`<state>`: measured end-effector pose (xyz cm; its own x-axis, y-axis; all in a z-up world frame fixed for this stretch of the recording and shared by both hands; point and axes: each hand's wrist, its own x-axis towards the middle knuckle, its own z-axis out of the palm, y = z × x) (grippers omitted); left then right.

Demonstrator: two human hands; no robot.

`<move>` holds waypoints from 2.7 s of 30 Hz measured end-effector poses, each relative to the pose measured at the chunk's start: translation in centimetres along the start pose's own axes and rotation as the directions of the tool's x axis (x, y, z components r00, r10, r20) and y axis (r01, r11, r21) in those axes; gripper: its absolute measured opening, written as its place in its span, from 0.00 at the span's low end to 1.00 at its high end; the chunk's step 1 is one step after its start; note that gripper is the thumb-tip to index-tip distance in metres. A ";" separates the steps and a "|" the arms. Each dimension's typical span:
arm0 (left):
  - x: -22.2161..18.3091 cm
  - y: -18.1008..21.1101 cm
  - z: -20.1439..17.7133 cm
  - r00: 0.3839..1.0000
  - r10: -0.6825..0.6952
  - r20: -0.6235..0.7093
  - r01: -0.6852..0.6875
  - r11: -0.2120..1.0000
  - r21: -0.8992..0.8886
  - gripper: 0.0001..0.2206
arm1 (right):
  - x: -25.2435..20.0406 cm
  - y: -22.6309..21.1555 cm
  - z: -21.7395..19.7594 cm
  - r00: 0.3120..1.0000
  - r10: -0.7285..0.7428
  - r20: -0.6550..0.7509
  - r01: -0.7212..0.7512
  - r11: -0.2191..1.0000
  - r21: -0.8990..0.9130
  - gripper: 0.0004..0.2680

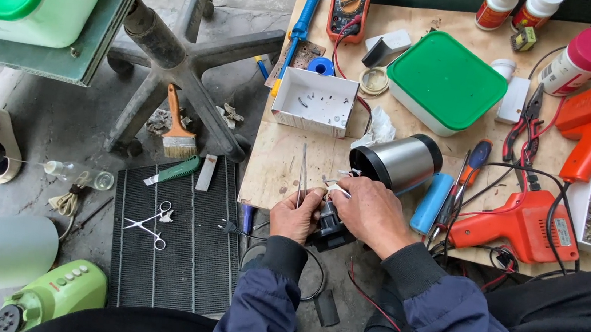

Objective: Repairing an electric motor by stripping wires and making electrical connections on a low workbench.

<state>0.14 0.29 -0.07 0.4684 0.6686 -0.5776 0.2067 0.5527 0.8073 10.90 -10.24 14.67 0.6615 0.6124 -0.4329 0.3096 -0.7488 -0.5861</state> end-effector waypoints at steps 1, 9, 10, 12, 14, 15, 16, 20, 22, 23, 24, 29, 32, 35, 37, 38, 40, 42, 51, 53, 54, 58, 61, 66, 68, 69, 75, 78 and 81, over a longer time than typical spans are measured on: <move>-0.2 0.2 0.0 1.000 -0.002 -0.002 0.002 1.000 0.005 0.06 | 0.0 0.0 0.0 1.000 0.000 0.005 0.000 1.000 -0.004 0.15; 0.0 -0.1 0.1 1.000 0.004 -0.017 -0.004 1.000 0.003 0.06 | -0.3 -0.3 -0.2 1.000 -0.004 0.007 0.004 1.000 -0.011 0.16; -0.2 0.1 0.1 1.000 0.003 -0.019 -0.002 1.000 0.006 0.07 | -0.4 -0.3 -0.2 1.000 -0.009 0.008 0.009 1.000 -0.010 0.16; 0.2 -0.3 0.0 1.000 0.003 -0.022 -0.003 1.000 0.008 0.06 | -0.4 -0.3 -0.2 1.000 -0.007 0.013 0.007 1.000 -0.016 0.16; 0.3 -0.4 0.0 1.000 0.004 -0.025 -0.004 1.000 0.009 0.06 | -0.3 -0.2 -0.1 1.000 -0.005 0.018 0.005 1.000 -0.022 0.16; 0.3 -0.3 0.0 1.000 0.002 -0.028 -0.002 1.000 0.009 0.07 | -0.2 0.0 0.0 1.000 -0.005 0.013 0.005 1.000 -0.017 0.16; 0.2 -0.2 0.0 0.999 0.001 -0.032 0.000 1.000 0.008 0.07 | -0.1 0.1 0.2 1.000 -0.006 0.007 0.006 1.000 -0.013 0.16; 0.3 -0.6 0.0 1.000 0.003 -0.029 -0.002 1.000 0.023 0.07 | -0.2 -0.1 0.0 1.000 -0.001 0.018 0.001 1.000 -0.012 0.16; -0.3 0.1 0.2 0.999 0.017 -0.041 -0.017 1.000 0.014 0.06 | 0.1 0.4 0.3 1.000 -0.010 0.015 0.010 0.999 -0.032 0.16; -0.3 0.0 0.1 0.999 0.017 -0.040 -0.016 1.000 0.014 0.06 | 0.0 0.2 0.2 1.000 -0.009 0.015 0.010 0.999 -0.032 0.16; -0.2 0.0 0.1 0.999 0.020 -0.045 -0.019 1.000 0.017 0.06 | -0.1 0.1 0.1 1.000 -0.013 0.013 0.014 0.999 -0.031 0.16; 0.0 -0.1 0.2 0.998 0.024 -0.050 -0.023 0.999 0.027 0.06 | -0.3 -0.1 0.0 1.000 -0.012 0.005 0.012 1.000 -0.020 0.15; 0.2 -0.6 0.1 0.998 0.024 -0.058 -0.023 0.999 0.023 0.06 | -0.7 -0.6 -0.4 1.000 -0.001 0.016 0.002 0.999 -0.037 0.15; 0.6 -1.1 0.0 0.997 0.021 -0.068 -0.019 1.000 0.019 0.06 | -0.8 -0.7 -0.5 1.000 -0.006 0.015 0.006 0.999 -0.040 0.15; 0.7 -1.2 0.0 0.998 0.023 -0.066 -0.021 0.999 0.027 0.06 | -1.0 -1.0 -0.7 1.000 0.000 0.013 0.001 1.000 -0.029 0.15; 0.6 -1.0 0.0 0.998 0.023 -0.066 -0.021 0.999 0.027 0.06 | -1.0 -1.0 -0.7 1.000 0.000 0.013 0.001 1.000 -0.029 0.15; 0.4 -0.6 0.1 0.997 0.025 -0.069 -0.024 0.999 0.022 0.07 | -0.9 -0.9 -0.6 1.000 0.006 0.006 -0.006 1.000 -0.023 0.14; 0.5 -0.8 0.1 0.997 0.029 -0.068 -0.028 0.999 0.020 0.06 | -0.5 -0.5 -0.2 1.000 0.002 0.006 -0.002 1.000 -0.026 0.15; 0.9 -1.1 -0.1 0.998 0.030 -0.054 -0.029 0.999 0.035 0.07 | -0.3 -0.4 -0.1 1.000 0.015 0.012 -0.015 1.000 -0.014 0.16; 0.4 -0.8 0.1 0.999 0.027 -0.045 -0.026 0.999 0.035 0.07 | -0.4 -0.4 -0.2 1.000 0.016 0.008 -0.016 1.000 -0.008 0.16; 0.0 -0.5 0.2 0.999 0.023 -0.044 -0.023 1.000 0.004 0.07 | -0.5 -0.5 -0.3 1.000 0.019 0.008 -0.019 1.000 -0.005 0.16; -0.2 -0.6 0.1 1.000 0.012 -0.007 -0.013 0.998 -0.061 0.08 | -0.4 -0.2 -0.1 1.000 0.017 0.000 -0.017 1.000 0.004 0.17; 0.5 -1.3 -0.1 1.000 0.003 -0.002 -0.003 0.998 -0.067 0.08 | 0.0 0.1 0.1 0.999 0.033 0.008 -0.033 0.999 0.013 0.17; -0.4 0.3 0.1 1.000 0.028 0.014 -0.027 0.999 -0.017 0.10 | -0.1 0.1 0.2 0.999 0.037 0.003 -0.037 0.999 0.006 0.17; 0.3 0.2 -0.9 0.998 0.054 0.033 -0.054 0.998 0.022 0.11 | 0.1 0.1 0.7 0.999 0.029 -0.013 -0.029 1.000 0.005 0.17; 1.2 -0.2 -1.8 0.999 0.036 0.015 -0.038 0.978 0.207 0.12 | 0.3 0.1 1.1 0.998 0.060 -0.007 -0.060 0.998 -0.031 0.16; -1.5 3.7 0.3 0.996 0.030 -0.084 0.006 0.917 0.398 0.15 | -0.8 0.7 -1.6 0.969 -0.116 -0.219 0.133 0.989 0.067 0.11; -2.5 4.8 0.4 0.991 -0.050 -0.122 0.088 0.942 0.324 0.15 | -1.0 -1.8 -9.7 0.960 0.117 -0.255 -0.044 0.960 0.276 0.15; -3.1 5.5 0.5 0.984 -0.107 -0.143 0.147 0.941 0.305 0.16 | 5.3 1.8 -15.5 0.904 0.213 -0.370 -0.140 0.966 0.215 0.13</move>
<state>0.23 1.00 6.20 0.3156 0.6697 -0.6722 0.5252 0.4668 0.7116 25.53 -12.32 21.95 0.9168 0.3004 -0.2633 0.0595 -0.7547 -0.6534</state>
